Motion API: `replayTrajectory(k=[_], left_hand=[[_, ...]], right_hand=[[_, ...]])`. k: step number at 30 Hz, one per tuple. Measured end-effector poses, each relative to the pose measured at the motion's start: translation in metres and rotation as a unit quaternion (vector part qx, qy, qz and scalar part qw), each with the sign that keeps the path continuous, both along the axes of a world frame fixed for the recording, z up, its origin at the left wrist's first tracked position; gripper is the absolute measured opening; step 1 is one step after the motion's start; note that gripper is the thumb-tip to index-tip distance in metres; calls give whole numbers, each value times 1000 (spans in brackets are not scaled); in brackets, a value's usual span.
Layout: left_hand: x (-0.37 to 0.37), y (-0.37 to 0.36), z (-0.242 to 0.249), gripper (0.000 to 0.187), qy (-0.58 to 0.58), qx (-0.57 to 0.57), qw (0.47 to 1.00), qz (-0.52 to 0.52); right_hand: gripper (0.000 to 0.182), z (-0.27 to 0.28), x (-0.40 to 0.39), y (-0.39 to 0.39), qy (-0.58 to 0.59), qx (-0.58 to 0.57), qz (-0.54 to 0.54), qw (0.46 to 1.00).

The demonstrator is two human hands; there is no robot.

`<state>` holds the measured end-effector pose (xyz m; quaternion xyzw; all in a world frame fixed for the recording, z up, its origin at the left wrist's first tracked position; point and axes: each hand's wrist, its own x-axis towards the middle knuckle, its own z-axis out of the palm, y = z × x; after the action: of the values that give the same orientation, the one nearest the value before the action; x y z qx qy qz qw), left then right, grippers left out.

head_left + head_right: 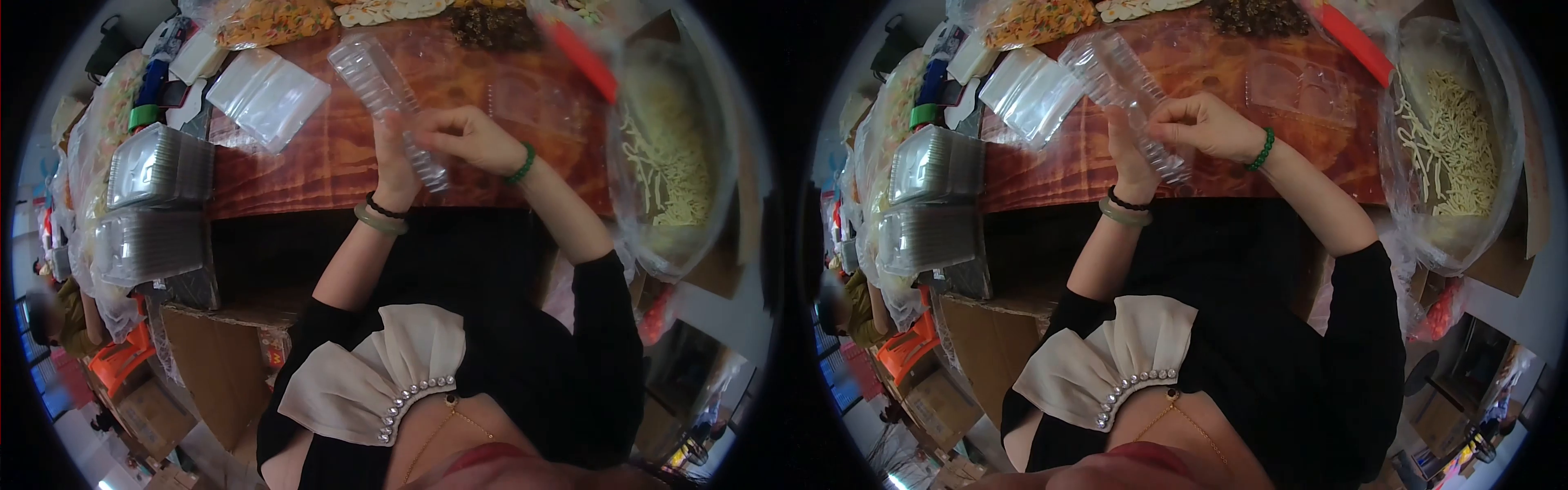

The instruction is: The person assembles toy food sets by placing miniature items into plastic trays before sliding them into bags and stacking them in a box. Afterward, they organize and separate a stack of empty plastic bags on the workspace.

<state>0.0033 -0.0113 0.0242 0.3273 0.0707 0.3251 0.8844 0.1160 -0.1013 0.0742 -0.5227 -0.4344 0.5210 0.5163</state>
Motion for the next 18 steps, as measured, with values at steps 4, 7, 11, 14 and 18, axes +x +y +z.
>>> replayTrajectory(k=[4, 7, 11, 14, 18], left_hand=[[-20, 0, 20, 66, 76, 113, 984, 117], [-46, 13, -2, 73, 79, 139, 972, 169], [-100, 10, 1, 68, 67, 86, 978, 176], [-128, 2, 4, 73, 16, 44, 978, 202], [-121, -3, -9, 74, 37, 63, 973, 221]], right_hand=[[14, -6, -27, 4, -102, 54, -8, 993], [12, -8, -39, 9, -164, 181, -76, 967], [20, -8, 18, 30, -159, 55, -25, 985], [24, -10, 65, 57, -211, -84, 33, 973], [23, -50, 64, 76, -556, -10, -93, 826]])
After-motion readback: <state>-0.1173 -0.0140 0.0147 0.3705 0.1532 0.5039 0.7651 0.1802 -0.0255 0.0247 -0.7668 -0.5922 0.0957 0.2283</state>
